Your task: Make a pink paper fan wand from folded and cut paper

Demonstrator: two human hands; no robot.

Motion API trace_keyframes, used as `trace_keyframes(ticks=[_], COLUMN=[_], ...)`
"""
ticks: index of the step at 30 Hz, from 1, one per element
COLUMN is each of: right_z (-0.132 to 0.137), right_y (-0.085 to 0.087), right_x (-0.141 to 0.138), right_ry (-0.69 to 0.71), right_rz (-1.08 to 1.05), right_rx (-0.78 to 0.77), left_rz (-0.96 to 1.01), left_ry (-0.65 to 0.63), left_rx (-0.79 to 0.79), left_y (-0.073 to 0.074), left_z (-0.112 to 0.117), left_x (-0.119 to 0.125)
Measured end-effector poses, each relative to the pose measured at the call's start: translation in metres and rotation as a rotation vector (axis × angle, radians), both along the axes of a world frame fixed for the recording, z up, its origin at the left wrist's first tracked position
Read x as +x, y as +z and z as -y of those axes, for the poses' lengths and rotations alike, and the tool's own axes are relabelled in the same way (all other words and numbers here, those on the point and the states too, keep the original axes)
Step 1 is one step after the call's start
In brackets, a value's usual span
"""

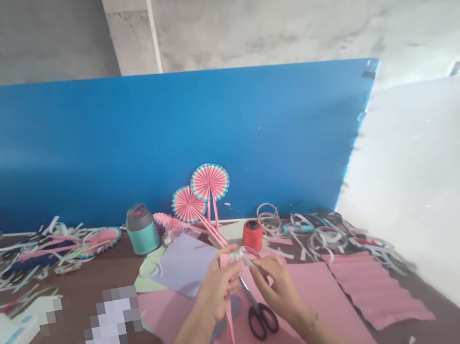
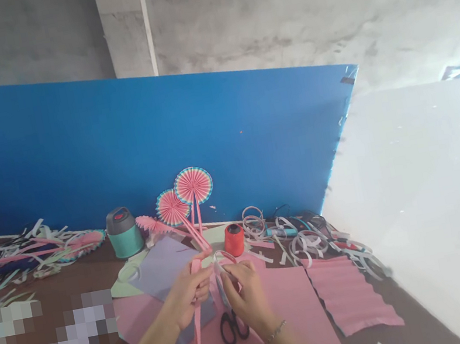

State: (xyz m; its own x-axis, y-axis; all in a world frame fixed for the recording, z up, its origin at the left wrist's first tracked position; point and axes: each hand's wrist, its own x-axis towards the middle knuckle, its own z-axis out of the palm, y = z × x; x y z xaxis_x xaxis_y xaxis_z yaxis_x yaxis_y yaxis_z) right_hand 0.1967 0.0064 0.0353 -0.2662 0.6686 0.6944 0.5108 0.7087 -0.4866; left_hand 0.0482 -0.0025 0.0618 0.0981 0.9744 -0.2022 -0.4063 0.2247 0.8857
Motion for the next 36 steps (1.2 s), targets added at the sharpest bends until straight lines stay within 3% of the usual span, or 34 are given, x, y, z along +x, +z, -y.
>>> trace_keyframes(ticks=[4,7,13,18,27,36], right_z=[-0.002,-0.002,-0.001,0.0,0.0,-0.003], right_y=[-0.001,-0.001,-0.001,-0.001,-0.001,-0.003], right_x=[0.0,0.001,0.0,-0.001,0.001,0.003], right_ry=[-0.025,-0.05,-0.068,-0.071,-0.067,-0.033], right_rz=[0.004,0.024,0.056,0.089,0.071,0.023], right_rx=[0.008,0.012,0.004,0.008,0.072,0.014], left_rz=[-0.077,-0.12,-0.3,-0.566,-0.557,-0.521], left_ry=[-0.087,-0.079,0.121,0.212,0.285,0.406], left_rx=[0.061,0.1,0.323,0.335,0.355,0.324], left_y=[0.001,-0.002,-0.005,-0.005,-0.004,-0.004], left_z=[0.004,0.004,0.001,0.0,0.003,-0.004], left_x=[0.002,0.003,0.005,0.009,0.011,0.001])
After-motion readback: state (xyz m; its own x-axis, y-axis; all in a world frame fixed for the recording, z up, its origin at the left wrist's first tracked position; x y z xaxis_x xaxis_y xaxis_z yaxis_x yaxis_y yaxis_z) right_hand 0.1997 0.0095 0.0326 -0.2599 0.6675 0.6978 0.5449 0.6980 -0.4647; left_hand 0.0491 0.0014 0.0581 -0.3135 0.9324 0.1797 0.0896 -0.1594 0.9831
